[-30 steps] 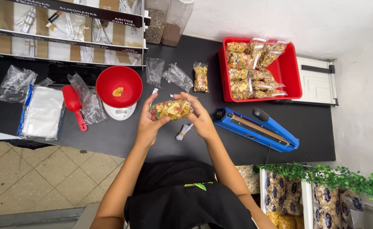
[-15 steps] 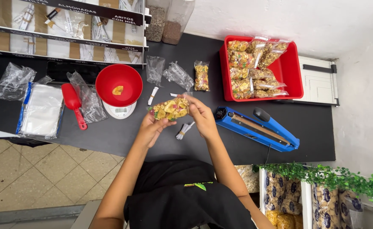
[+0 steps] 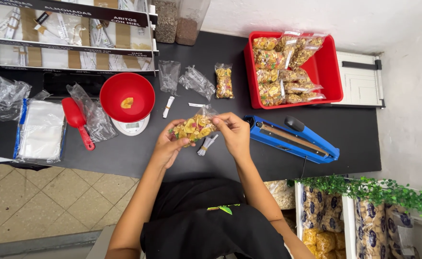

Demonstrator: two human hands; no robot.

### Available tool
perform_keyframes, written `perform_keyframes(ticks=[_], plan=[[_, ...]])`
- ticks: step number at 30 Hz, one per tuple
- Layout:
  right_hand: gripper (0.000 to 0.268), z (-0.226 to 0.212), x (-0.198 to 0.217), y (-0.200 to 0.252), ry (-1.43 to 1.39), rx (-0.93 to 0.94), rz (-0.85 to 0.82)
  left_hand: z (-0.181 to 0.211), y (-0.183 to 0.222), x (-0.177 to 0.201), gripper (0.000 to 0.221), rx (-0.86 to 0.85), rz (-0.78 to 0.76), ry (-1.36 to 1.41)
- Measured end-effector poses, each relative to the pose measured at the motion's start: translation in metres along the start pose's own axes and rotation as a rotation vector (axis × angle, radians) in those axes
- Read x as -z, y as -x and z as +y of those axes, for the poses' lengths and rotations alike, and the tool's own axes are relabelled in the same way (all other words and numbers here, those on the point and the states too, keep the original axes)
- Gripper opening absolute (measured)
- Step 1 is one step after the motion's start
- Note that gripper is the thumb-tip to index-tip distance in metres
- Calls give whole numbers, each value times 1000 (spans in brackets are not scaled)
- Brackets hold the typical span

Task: The person seals plastic bags filled with mixed nuts using a blue handheld heat sealer. They then tie the sealed bags with small white plastic ties and place the finished packages into a red tray on the counter.

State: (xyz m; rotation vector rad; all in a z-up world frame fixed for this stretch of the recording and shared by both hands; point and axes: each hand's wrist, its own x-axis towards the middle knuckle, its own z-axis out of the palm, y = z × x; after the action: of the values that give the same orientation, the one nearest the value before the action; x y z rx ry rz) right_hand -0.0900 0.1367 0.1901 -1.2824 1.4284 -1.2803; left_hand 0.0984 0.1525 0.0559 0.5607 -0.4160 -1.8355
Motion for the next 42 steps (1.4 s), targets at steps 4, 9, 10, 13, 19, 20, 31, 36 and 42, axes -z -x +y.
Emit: perform_keyframes(ticks=[4, 9, 10, 13, 19, 20, 31, 36, 42], plan=[[6, 5, 4, 1, -130, 10, 41, 14, 8, -25, 69, -13, 34, -2], [9, -4, 11, 8, -495, -4, 88, 22, 18, -42, 74, 12, 12, 72], [9, -12, 15, 10, -495, -5, 94, 27, 22, -50, 74, 18, 10, 71], [12, -34, 23, 16, -503, 50, 97, 41, 31, -71, 76, -4, 9, 89], [27, -70, 22, 29, -53, 300, 38, 45, 42, -85, 76, -57, -10, 33], [21, -78, 21, 29, 48, 369, 88, 44, 43, -85, 75, -70, -17, 34], [6, -95, 20, 33, 179, 468, 194, 41, 50, -84, 76, -131, -51, -20], [9, -116, 17, 33, 318, 597, 146, 44, 56, -89, 76, -167, -57, -46], [22, -120, 21, 37, 281, 548, 63, 48, 61, -90, 76, -176, -92, -71]])
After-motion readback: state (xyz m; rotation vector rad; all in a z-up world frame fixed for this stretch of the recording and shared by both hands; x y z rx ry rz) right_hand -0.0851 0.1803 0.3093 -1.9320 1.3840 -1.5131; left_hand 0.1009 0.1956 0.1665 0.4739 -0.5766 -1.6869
